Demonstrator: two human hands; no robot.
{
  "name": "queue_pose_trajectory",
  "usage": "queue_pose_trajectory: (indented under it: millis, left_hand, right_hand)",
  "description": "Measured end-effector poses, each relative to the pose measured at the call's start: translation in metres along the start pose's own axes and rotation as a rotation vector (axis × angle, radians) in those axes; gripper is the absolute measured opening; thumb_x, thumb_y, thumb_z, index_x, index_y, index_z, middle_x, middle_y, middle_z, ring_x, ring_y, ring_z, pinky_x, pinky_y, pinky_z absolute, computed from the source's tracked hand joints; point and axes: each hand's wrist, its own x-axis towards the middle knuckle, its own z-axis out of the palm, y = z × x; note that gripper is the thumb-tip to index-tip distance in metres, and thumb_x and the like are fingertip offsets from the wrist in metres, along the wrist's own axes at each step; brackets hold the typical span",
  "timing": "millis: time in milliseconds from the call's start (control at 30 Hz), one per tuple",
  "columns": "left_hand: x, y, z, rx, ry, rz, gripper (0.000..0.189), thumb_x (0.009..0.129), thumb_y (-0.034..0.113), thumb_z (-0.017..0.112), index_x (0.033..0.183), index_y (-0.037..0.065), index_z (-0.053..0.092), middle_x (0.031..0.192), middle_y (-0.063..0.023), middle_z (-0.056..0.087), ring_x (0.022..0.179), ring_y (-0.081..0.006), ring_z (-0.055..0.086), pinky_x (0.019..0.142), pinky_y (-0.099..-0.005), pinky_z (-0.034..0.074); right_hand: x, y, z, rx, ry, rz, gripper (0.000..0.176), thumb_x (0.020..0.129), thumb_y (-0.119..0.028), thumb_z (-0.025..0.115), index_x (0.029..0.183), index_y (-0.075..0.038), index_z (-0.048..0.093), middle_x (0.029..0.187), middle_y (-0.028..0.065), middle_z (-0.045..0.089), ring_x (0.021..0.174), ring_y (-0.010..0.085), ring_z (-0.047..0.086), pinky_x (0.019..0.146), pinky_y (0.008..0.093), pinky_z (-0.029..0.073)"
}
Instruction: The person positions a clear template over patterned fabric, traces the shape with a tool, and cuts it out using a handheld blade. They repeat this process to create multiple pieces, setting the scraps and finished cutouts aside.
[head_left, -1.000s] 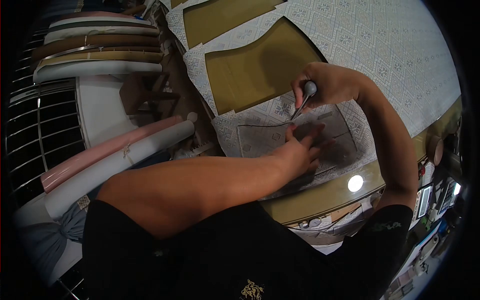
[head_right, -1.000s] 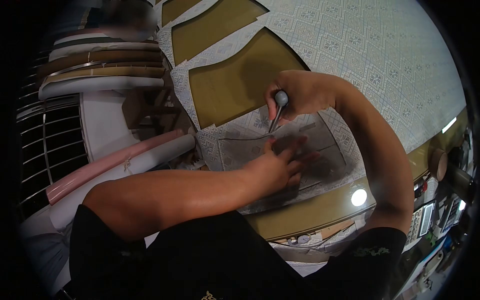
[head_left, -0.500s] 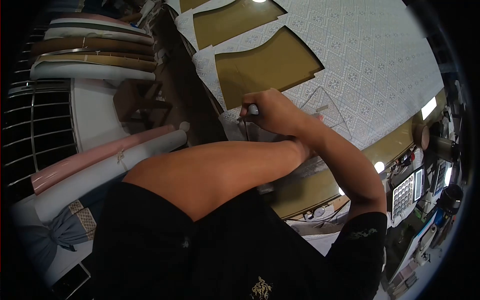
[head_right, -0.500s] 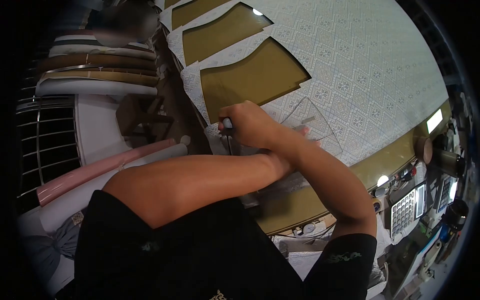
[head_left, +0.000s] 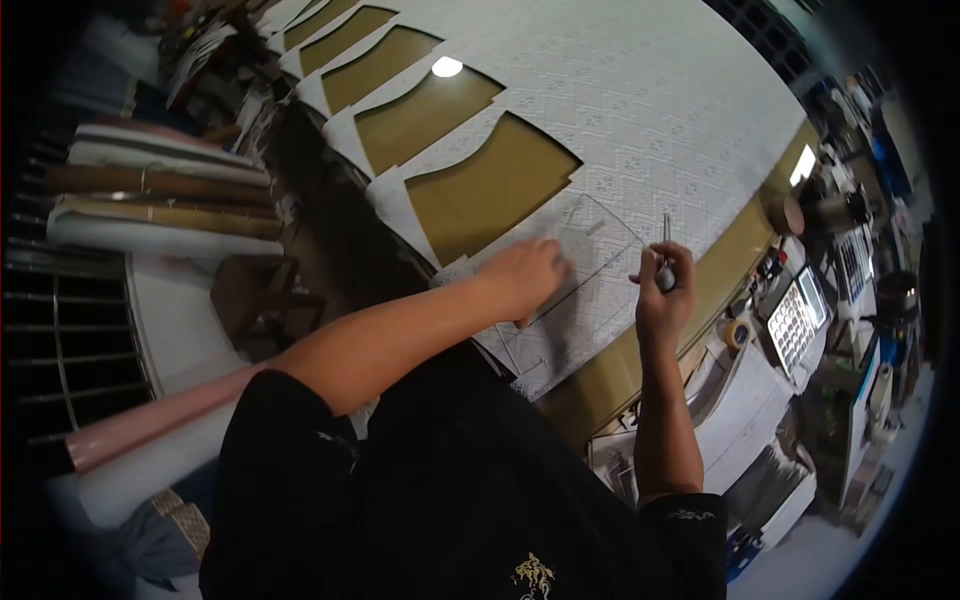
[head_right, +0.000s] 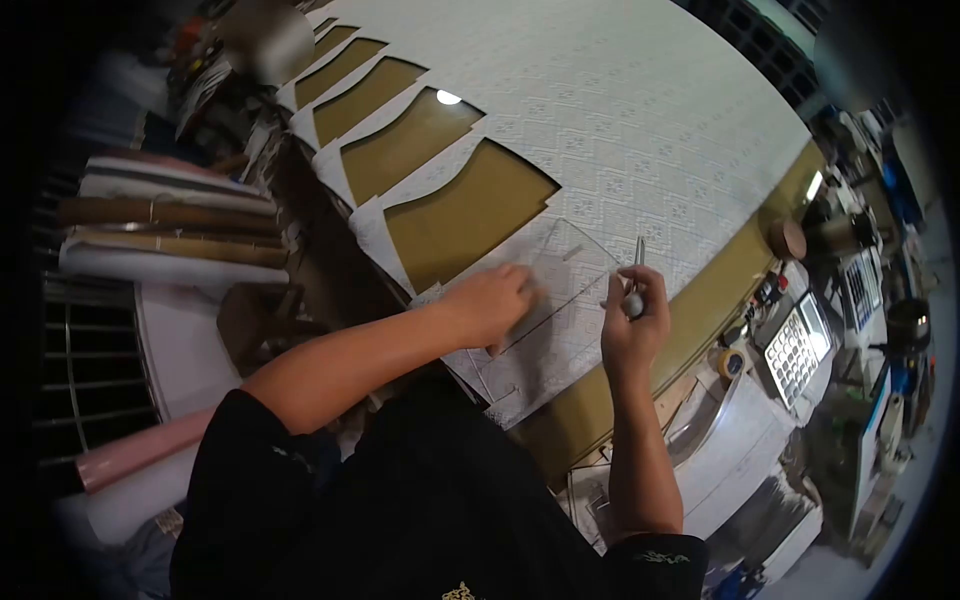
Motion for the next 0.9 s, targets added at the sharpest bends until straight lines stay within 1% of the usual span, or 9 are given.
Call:
queue_pose_trajectory:
  millis: [33, 133, 300, 367, 467, 533, 633, 767, 900]
  left_hand:
    - [-0.011, -0.008, 0.014, -0.152, 0.171, -0.032, 0.082, 0.070, 0.026, 0.097, 0.139, 0.004, 0.059, 0.131, -0.0167, 0.059, 0.128, -0.0369, 0.056, 0.107, -0.0475, 0.050]
    - [-0.028, -0.013, 0.024, -0.275, 0.214, -0.196, 0.076, 0.074, 0.029, 0.095, 0.137, 0.003, 0.060, 0.128, -0.0174, 0.060, 0.127, -0.0378, 0.056, 0.105, -0.0448, 0.050]
    - [-0.025, -0.021, 0.033, -0.457, 0.252, -0.264, 0.068, 0.080, 0.033, 0.092, 0.134, 0.003, 0.064, 0.127, -0.0190, 0.062, 0.125, -0.0385, 0.058, 0.105, -0.0452, 0.050]
    - [-0.021, -0.026, 0.029, -0.531, 0.221, -0.304, 0.065, 0.083, 0.034, 0.090, 0.133, 0.003, 0.065, 0.128, -0.0196, 0.063, 0.124, -0.0387, 0.059, 0.105, -0.0453, 0.051]
    - [-0.013, -0.036, 0.021, -0.821, 0.076, -0.410, 0.062, 0.084, 0.035, 0.088, 0.132, 0.003, 0.066, 0.128, -0.0201, 0.065, 0.123, -0.0378, 0.061, 0.104, -0.0456, 0.051]
    - [-0.019, -0.040, 0.029, -0.930, 0.263, -0.355, 0.058, 0.086, 0.033, 0.086, 0.131, 0.003, 0.066, 0.126, -0.0191, 0.064, 0.121, -0.0377, 0.061, 0.103, -0.0460, 0.051]
    - [-0.041, -0.025, 0.039, -0.565, 0.528, -0.211, 0.054, 0.085, 0.027, 0.085, 0.129, 0.003, 0.066, 0.124, -0.0182, 0.064, 0.118, -0.0383, 0.061, 0.103, -0.0460, 0.051]
    - [-0.068, -0.011, 0.064, -0.413, 0.453, 0.043, 0.056, 0.081, 0.020, 0.086, 0.129, 0.001, 0.065, 0.123, -0.0169, 0.062, 0.121, -0.0375, 0.058, 0.105, -0.0457, 0.049]
    - [-0.070, -0.002, 0.073, -0.381, 0.446, -0.023, 0.059, 0.079, 0.022, 0.086, 0.129, 0.002, 0.064, 0.126, -0.0179, 0.059, 0.123, -0.0385, 0.056, 0.105, -0.0464, 0.049]
  right_hand:
    - [-0.016, 0.015, -0.011, -0.105, 0.057, -0.066, 0.012, 0.097, -0.001, 0.073, 0.105, -0.004, 0.064, 0.090, -0.0002, 0.059, 0.072, 0.0086, 0.048, 0.068, 0.0247, 0.047]
    - [-0.078, 0.035, -0.025, -0.187, 0.034, 0.011, 0.012, 0.102, -0.002, 0.069, 0.112, -0.008, 0.066, 0.092, -0.0026, 0.057, 0.080, 0.0058, 0.056, 0.068, 0.0241, 0.054]
    - [-0.138, 0.010, 0.000, -0.448, -0.090, -0.234, 0.028, 0.094, 0.003, 0.071, 0.120, -0.007, 0.067, 0.105, 0.0127, 0.071, 0.086, 0.0268, 0.071, 0.074, 0.0365, 0.059]
    - [-0.153, 0.008, 0.011, -0.559, -0.267, -0.232, 0.037, 0.079, -0.003, 0.075, 0.115, -0.010, 0.069, 0.122, 0.0151, 0.070, 0.108, 0.0353, 0.072, 0.090, 0.0456, 0.058]
    - [-0.160, 0.021, 0.031, -0.848, -0.210, -0.381, 0.038, 0.082, -0.014, 0.076, 0.119, -0.011, 0.067, 0.135, 0.0186, 0.067, 0.133, 0.0429, 0.061, 0.111, 0.0577, 0.047]
    - [-0.156, 0.037, 0.031, -0.863, -0.225, -0.360, 0.040, 0.083, -0.018, 0.077, 0.121, -0.011, 0.066, 0.138, 0.0200, 0.066, 0.139, 0.0465, 0.054, 0.116, 0.0618, 0.039]
    - [-0.125, 0.039, 0.025, -0.894, -0.220, -0.323, 0.043, 0.085, -0.022, 0.078, 0.124, -0.010, 0.064, 0.142, 0.0219, 0.064, 0.144, 0.0521, 0.046, 0.121, 0.0662, 0.032]
    - [-0.070, 0.051, 0.009, -0.960, -0.160, -0.309, 0.042, 0.090, -0.024, 0.077, 0.126, -0.007, 0.063, 0.138, 0.0253, 0.066, 0.141, 0.0568, 0.046, 0.121, 0.0649, 0.033]
    - [-0.003, 0.079, 0.009, -0.878, -0.136, -0.414, 0.040, 0.092, -0.017, 0.075, 0.127, -0.004, 0.062, 0.125, 0.0262, 0.069, 0.132, 0.0545, 0.052, 0.120, 0.0616, 0.034]
